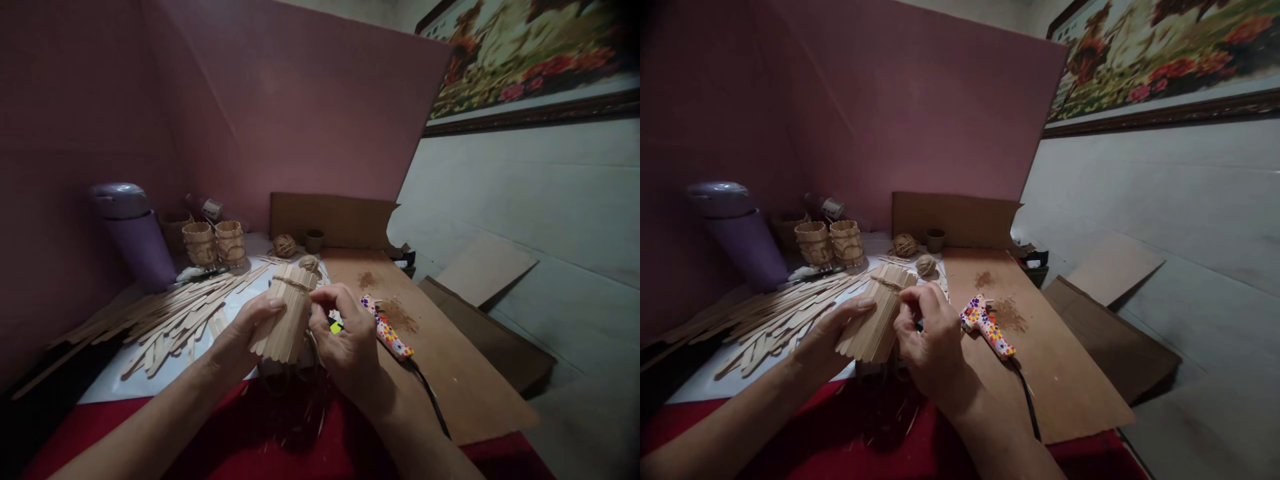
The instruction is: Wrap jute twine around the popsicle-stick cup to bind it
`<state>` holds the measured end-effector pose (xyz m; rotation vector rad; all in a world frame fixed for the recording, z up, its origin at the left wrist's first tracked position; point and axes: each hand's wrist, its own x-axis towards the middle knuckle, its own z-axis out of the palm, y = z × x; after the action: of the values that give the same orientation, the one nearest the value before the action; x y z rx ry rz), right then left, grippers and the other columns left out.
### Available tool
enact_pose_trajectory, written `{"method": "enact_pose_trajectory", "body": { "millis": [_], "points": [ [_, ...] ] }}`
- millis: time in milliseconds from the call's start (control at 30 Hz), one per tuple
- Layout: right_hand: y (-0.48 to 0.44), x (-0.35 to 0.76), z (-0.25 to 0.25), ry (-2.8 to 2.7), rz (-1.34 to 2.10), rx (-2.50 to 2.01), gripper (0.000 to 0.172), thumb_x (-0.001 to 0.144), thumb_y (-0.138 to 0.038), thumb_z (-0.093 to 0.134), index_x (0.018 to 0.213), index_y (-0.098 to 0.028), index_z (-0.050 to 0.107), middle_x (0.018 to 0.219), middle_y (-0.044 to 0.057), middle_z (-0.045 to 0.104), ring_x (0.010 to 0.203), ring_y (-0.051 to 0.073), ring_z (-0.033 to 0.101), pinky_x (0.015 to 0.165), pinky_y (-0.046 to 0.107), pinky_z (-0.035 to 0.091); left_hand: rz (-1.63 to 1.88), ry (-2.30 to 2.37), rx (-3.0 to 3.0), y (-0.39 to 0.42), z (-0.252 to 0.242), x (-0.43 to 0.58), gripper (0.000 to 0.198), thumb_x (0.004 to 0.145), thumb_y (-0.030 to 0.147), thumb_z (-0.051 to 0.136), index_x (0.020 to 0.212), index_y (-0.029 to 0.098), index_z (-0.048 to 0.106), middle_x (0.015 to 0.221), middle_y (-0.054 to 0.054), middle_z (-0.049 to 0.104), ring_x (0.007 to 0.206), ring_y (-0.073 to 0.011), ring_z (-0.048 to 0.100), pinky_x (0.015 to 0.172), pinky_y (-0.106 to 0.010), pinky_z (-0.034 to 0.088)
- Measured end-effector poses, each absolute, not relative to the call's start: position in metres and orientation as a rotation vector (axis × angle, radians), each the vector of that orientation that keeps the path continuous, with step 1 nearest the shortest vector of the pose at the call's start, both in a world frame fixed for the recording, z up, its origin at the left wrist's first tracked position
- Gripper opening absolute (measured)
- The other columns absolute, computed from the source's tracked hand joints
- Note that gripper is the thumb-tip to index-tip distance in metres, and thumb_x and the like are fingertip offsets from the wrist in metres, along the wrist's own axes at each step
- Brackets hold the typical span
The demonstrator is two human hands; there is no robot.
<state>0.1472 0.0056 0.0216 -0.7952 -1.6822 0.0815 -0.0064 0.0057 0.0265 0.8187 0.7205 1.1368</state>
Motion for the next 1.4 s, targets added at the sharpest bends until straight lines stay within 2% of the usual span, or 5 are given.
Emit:
{"method": "enact_pose_trajectory", "body": {
  "millis": [167,567,867,1033,1400],
  "points": [
    [0.0059,0.1482,0.0215,-1.776,0.009,-0.789,0.01,0.092,-0.015,0.05,0.092,-0.019,0.059,0.085,0.003,0.063,0.083,0.016,0.06,0.073,0.03,0.05,1.17,0.715,0.903,0.0031,0.0266,-0.0057,0.027,0.072,0.028,0.07,0.094,0.014,0.065,0.081,-0.006,0.07,0.066,-0.0172,0.063,0.059,-0.026,0.052],
    [0.0081,0.1472,0.0183,-1.889,-0.154,-0.909,0.011,0.094,-0.016,0.038,0.091,-0.019,0.047,0.086,0.006,0.056,0.079,0.019,0.056,0.068,0.032,0.05,1.202,0.779,0.98,0.0044,0.0238,-0.0027,0.031,0.068,0.029,0.071,0.095,0.014,0.065,0.078,-0.006,0.069,0.064,-0.0183,0.062,0.059,-0.027,0.05],
    [0.0068,0.1461,0.0174,-1.655,0.071,-0.901,0.008,0.095,-0.016,0.041,0.096,-0.02,0.048,0.083,0.002,0.059,0.073,0.014,0.059,0.065,0.027,0.049,1.139,0.785,0.758,0.0013,0.032,-0.0089,0.036,0.066,0.037,0.07,0.09,0.01,0.067,0.074,-0.011,0.071,0.057,-0.0203,0.062,0.052,-0.03,0.052],
    [0.0048,0.1469,0.0199,-1.746,0.035,-0.761,0.017,0.092,-0.011,0.042,0.101,-0.019,0.054,0.094,0.005,0.06,0.089,0.016,0.06,0.077,0.032,0.052,1.165,0.764,0.779,0.0036,0.028,-0.0077,0.033,0.066,0.033,0.071,0.09,0.011,0.067,0.077,-0.01,0.071,0.059,-0.0194,0.062,0.053,-0.029,0.052],
    [0.0071,0.151,0.0228,-1.837,-0.02,-0.81,0.009,0.092,-0.013,0.048,0.087,-0.019,0.053,0.084,0.004,0.06,0.08,0.016,0.058,0.07,0.029,0.05,1.299,0.833,1.105,0.007,0.0264,-0.0054,0.04,0.064,0.034,0.077,0.098,0.016,0.066,0.085,-0.006,0.07,0.07,-0.0191,0.063,0.06,-0.026,0.05]
  ]
}}
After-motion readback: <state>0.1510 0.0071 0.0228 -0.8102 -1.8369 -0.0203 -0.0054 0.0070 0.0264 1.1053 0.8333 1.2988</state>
